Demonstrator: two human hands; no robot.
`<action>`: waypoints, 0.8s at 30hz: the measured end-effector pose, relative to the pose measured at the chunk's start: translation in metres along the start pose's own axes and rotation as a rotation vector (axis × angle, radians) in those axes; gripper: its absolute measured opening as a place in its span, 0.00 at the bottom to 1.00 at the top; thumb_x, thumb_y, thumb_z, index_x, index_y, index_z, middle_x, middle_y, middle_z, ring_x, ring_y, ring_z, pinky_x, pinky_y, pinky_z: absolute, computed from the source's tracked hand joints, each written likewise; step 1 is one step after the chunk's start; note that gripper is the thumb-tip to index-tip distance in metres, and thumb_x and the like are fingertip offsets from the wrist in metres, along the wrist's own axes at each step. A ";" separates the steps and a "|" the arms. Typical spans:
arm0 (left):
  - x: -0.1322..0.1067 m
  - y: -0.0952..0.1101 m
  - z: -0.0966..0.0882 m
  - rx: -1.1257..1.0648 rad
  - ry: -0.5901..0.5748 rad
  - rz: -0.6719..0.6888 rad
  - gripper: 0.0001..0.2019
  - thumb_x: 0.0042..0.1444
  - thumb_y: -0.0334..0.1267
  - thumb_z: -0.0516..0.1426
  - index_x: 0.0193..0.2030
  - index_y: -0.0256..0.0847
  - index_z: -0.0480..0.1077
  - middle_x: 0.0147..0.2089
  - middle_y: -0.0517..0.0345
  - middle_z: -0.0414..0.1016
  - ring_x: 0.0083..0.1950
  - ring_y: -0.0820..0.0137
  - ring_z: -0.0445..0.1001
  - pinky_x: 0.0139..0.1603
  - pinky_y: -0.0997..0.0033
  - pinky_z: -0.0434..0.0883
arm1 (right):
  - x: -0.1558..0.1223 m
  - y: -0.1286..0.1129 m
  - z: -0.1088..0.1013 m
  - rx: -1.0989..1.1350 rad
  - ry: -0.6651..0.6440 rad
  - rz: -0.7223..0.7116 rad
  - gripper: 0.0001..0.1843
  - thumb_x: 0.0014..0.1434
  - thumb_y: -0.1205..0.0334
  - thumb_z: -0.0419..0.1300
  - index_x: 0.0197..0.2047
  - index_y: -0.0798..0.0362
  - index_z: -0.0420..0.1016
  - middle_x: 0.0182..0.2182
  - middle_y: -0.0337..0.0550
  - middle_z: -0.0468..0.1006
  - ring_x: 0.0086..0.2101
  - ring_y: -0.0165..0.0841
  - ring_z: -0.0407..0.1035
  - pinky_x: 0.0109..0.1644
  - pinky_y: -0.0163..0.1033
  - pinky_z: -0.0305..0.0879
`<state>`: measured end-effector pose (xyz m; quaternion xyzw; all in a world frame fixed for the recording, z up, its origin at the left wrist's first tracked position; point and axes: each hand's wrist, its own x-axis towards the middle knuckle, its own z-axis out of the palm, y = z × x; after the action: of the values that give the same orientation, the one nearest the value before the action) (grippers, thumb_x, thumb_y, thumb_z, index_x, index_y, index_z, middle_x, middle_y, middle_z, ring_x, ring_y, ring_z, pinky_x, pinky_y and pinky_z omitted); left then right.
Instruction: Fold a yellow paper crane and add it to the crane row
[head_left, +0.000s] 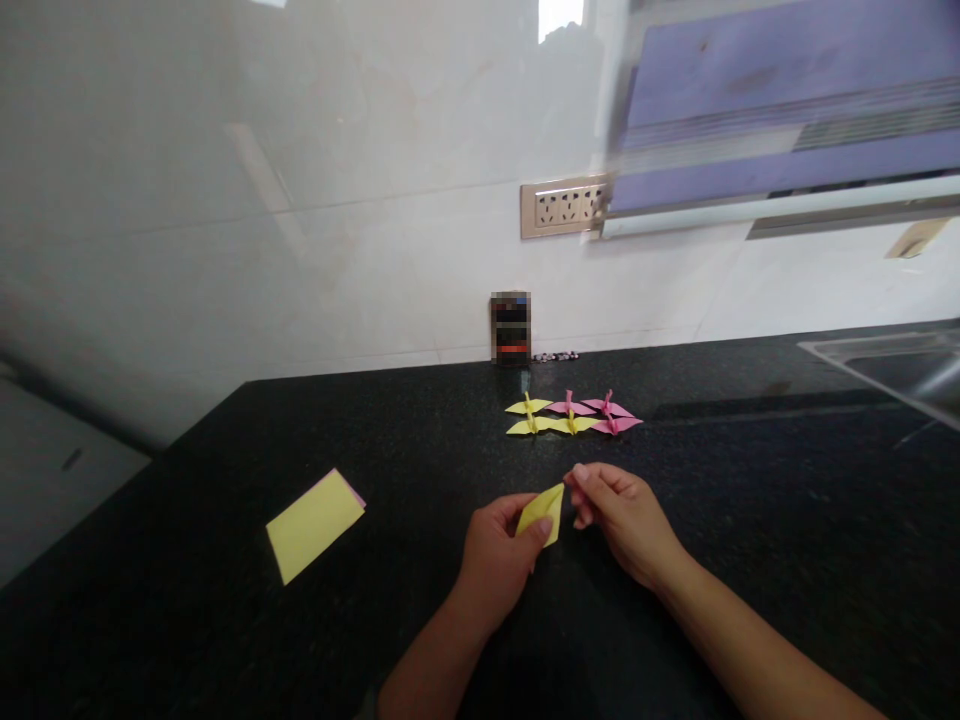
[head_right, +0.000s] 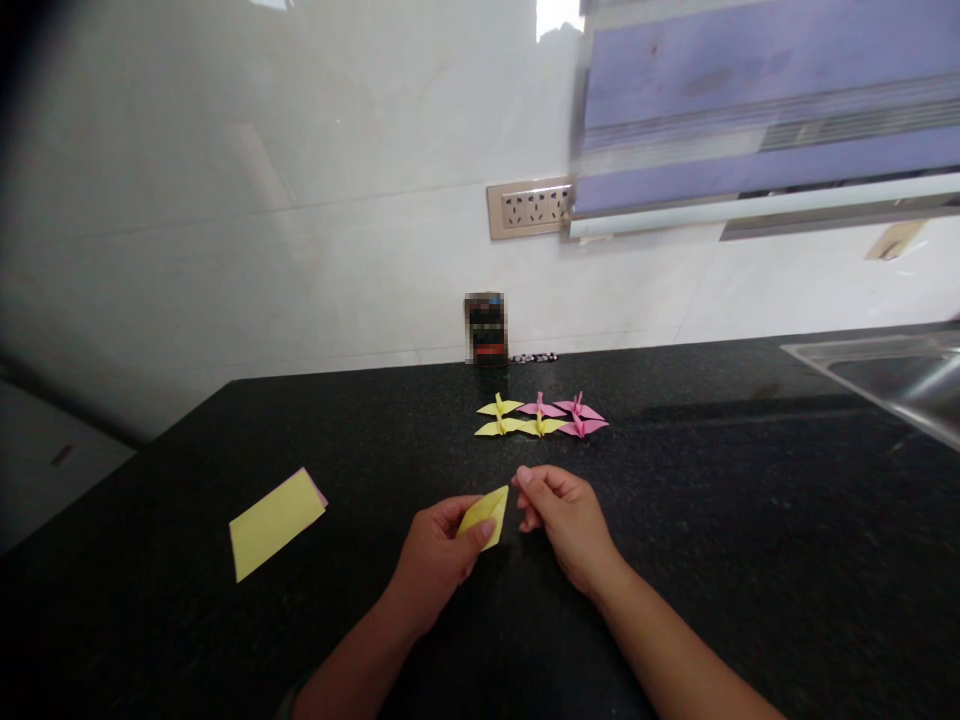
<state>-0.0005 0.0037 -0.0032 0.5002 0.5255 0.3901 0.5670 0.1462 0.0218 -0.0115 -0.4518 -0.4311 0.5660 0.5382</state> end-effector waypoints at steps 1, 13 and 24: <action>0.000 0.000 0.000 0.004 0.011 0.006 0.16 0.46 0.39 0.56 0.42 0.32 0.69 0.16 0.66 0.62 0.14 0.81 0.54 0.16 0.79 0.54 | 0.000 0.000 0.000 -0.004 -0.023 0.019 0.14 0.49 0.53 0.59 0.27 0.57 0.71 0.18 0.35 0.67 0.16 0.22 0.57 0.21 0.31 0.59; 0.000 -0.001 0.000 0.022 0.019 0.042 0.15 0.46 0.38 0.56 0.41 0.33 0.70 0.17 0.64 0.64 0.16 0.80 0.57 0.16 0.79 0.56 | -0.003 -0.002 0.004 -0.146 -0.175 0.073 0.14 0.45 0.52 0.61 0.28 0.56 0.73 0.20 0.37 0.71 0.18 0.24 0.61 0.22 0.31 0.58; 0.001 0.000 0.002 -0.058 -0.034 -0.021 0.16 0.46 0.41 0.56 0.40 0.32 0.66 0.21 0.61 0.68 0.18 0.77 0.65 0.15 0.81 0.60 | -0.006 -0.002 0.007 -0.125 -0.207 0.086 0.13 0.45 0.54 0.61 0.29 0.56 0.70 0.21 0.36 0.70 0.19 0.23 0.61 0.22 0.30 0.60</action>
<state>0.0016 0.0040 -0.0030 0.4844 0.5095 0.3906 0.5943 0.1403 0.0160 -0.0080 -0.4419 -0.4989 0.6041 0.4368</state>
